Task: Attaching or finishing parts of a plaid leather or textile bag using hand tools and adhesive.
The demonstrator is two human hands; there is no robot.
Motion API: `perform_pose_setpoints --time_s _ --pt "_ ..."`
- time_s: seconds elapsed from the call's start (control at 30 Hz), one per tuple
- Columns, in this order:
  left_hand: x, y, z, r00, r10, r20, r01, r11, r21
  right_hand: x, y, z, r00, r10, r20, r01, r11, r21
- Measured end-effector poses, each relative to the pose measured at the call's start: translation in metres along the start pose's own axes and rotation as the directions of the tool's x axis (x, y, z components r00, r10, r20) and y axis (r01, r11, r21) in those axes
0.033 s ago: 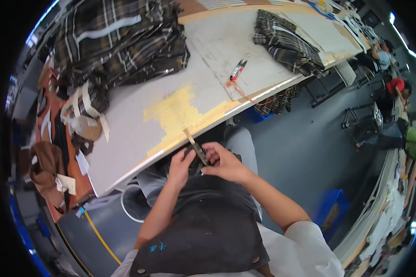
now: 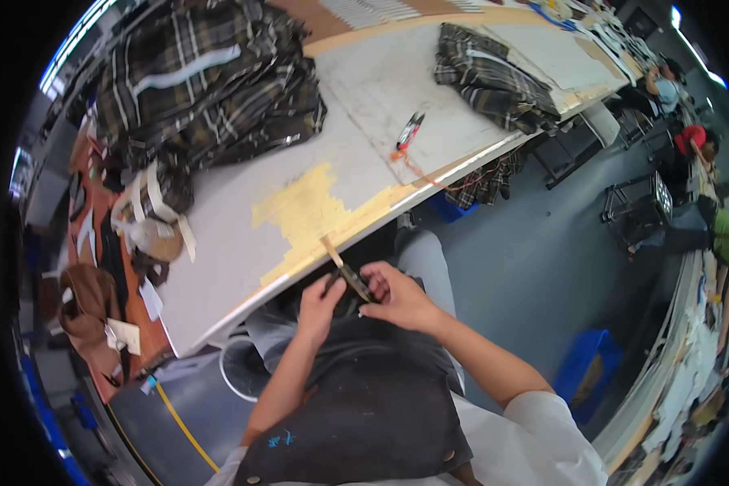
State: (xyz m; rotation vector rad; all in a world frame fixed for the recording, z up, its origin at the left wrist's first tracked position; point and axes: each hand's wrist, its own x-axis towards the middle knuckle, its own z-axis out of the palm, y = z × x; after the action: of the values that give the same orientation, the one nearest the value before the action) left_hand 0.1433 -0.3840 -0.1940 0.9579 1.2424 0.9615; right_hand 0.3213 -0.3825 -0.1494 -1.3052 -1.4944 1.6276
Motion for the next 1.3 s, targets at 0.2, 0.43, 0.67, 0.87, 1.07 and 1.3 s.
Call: perform_pose_setpoints --time_s 0.2,0.43,0.67,0.87,1.07,1.3 --pt "-0.056 0.036 0.004 0.864 0.495 0.094 -0.446 0.663 0.601 -0.056 -0.005 -0.009 0.966 -0.219 -0.138 0.188 0.96 -0.207" --pt "-0.08 0.063 -0.006 0.985 0.172 -0.008 -0.148 0.869 0.472 -0.073 -0.036 -0.013 0.899 -0.429 -0.087 0.394 0.879 -0.267" --pt "-0.08 0.06 -0.024 0.957 -0.113 0.265 0.187 0.943 -0.275 -0.066 -0.05 -0.026 0.845 -0.534 -0.035 0.502 0.813 -0.295" --pt "-0.076 0.065 -0.011 0.831 -0.138 0.538 0.457 0.72 -0.521 -0.053 -0.068 -0.039 0.753 -0.653 0.082 0.635 0.688 -0.352" --pt "-0.076 0.058 0.006 0.851 0.005 0.525 0.453 0.499 -0.739 -0.035 -0.084 -0.057 0.69 -0.704 0.169 0.694 0.578 -0.428" --pt "-0.068 0.063 0.002 0.84 0.048 0.541 0.453 0.487 -0.747 -0.037 -0.082 -0.058 0.691 -0.662 0.29 0.712 0.553 -0.432"
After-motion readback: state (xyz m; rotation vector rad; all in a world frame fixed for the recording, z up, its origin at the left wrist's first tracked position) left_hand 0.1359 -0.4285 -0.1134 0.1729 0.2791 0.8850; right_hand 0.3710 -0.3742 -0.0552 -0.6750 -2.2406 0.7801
